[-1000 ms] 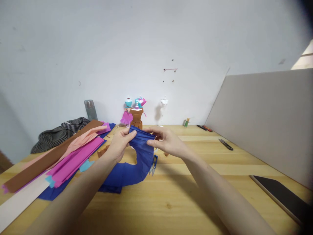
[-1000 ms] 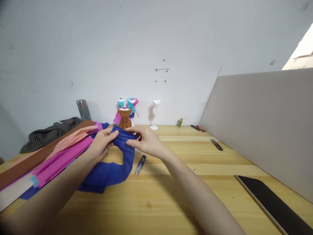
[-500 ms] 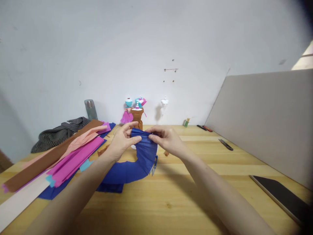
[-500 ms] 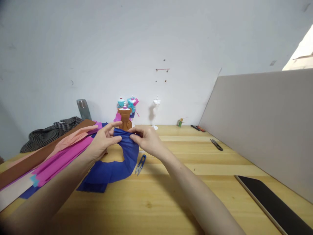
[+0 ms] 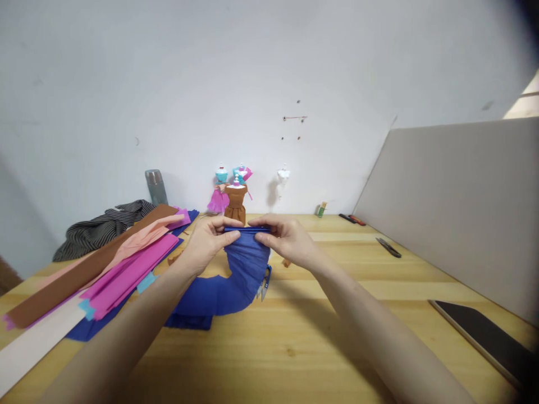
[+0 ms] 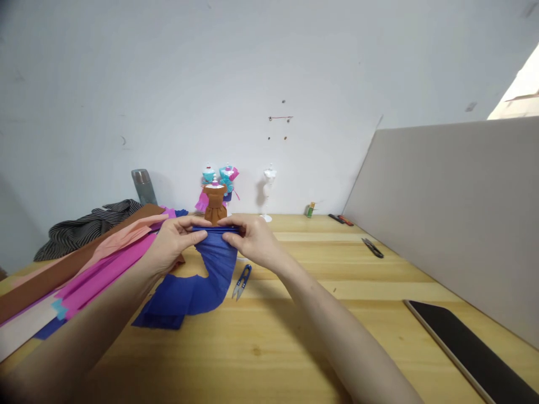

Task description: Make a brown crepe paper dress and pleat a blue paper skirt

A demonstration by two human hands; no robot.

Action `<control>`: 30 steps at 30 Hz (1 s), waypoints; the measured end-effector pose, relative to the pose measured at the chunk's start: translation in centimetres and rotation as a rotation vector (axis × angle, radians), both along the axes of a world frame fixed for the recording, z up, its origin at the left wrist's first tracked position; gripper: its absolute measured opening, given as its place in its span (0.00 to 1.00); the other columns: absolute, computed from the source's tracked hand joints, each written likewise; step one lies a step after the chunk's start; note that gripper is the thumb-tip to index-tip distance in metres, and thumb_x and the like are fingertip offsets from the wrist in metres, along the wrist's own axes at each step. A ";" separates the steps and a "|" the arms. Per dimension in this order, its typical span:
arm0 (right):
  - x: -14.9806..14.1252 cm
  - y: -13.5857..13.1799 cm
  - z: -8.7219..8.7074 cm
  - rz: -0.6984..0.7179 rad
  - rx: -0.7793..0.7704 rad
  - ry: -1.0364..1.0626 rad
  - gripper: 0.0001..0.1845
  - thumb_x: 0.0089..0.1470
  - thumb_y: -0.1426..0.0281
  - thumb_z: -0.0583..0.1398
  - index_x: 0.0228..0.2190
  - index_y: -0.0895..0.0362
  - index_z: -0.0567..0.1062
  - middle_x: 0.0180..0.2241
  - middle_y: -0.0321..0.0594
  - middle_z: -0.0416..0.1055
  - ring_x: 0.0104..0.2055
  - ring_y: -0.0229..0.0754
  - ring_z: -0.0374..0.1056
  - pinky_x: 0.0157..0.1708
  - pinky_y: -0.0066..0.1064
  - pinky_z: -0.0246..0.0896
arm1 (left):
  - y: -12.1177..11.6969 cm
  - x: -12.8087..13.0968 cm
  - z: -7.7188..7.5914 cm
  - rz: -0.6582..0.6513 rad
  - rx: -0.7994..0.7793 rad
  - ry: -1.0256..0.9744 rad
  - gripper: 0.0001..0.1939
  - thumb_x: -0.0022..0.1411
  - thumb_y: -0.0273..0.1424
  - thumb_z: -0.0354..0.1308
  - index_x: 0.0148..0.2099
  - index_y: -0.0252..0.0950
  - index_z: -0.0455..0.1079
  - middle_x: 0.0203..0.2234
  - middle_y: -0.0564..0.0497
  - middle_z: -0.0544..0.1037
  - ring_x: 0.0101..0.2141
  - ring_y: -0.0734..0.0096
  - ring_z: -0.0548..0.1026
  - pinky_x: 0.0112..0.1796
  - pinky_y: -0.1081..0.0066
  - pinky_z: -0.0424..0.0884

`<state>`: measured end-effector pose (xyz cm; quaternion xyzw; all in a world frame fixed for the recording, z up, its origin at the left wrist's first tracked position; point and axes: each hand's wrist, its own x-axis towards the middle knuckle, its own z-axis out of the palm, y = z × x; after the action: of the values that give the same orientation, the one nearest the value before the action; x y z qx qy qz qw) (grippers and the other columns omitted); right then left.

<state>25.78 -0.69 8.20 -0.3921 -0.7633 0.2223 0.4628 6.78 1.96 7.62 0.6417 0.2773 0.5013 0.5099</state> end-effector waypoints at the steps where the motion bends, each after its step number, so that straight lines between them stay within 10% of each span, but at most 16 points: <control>1: 0.0 -0.1 0.1 0.014 -0.003 0.006 0.15 0.47 0.72 0.59 0.39 0.58 0.76 0.35 0.42 0.74 0.35 0.41 0.69 0.32 0.32 0.66 | 0.1 0.0 0.0 0.000 -0.009 -0.019 0.12 0.43 0.30 0.67 0.34 0.33 0.76 0.27 0.50 0.79 0.28 0.71 0.74 0.33 0.71 0.69; 14: 0.0 0.2 -0.1 -0.019 -0.008 0.051 0.09 0.46 0.72 0.58 0.31 0.60 0.76 0.26 0.38 0.71 0.26 0.35 0.64 0.24 0.28 0.61 | 0.3 -0.4 0.1 -0.057 -0.118 -0.092 0.14 0.49 0.38 0.65 0.32 0.31 0.76 0.24 0.50 0.77 0.26 0.74 0.72 0.32 0.73 0.67; 21: 0.1 -1.1 1.2 0.076 -0.185 0.019 0.23 0.47 0.66 0.60 0.46 0.59 0.71 0.37 0.44 0.73 0.32 0.38 0.67 0.26 0.28 0.64 | 0.2 -0.2 0.1 0.012 -0.024 -0.063 0.10 0.45 0.32 0.67 0.32 0.33 0.76 0.25 0.50 0.77 0.27 0.73 0.73 0.32 0.73 0.67; 30: 0.0 -0.7 0.9 0.053 -0.288 0.132 0.11 0.49 0.63 0.58 0.26 0.60 0.72 0.19 0.34 0.66 0.22 0.33 0.62 0.21 0.25 0.58 | -0.4 -0.2 0.7 0.102 0.077 0.035 0.15 0.45 0.30 0.66 0.38 0.33 0.75 0.25 0.51 0.78 0.26 0.71 0.73 0.30 0.72 0.68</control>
<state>25.75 -1.34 9.11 -0.4188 -0.7014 0.3670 0.4450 6.58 1.52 8.29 0.6546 0.2988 0.5257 0.4538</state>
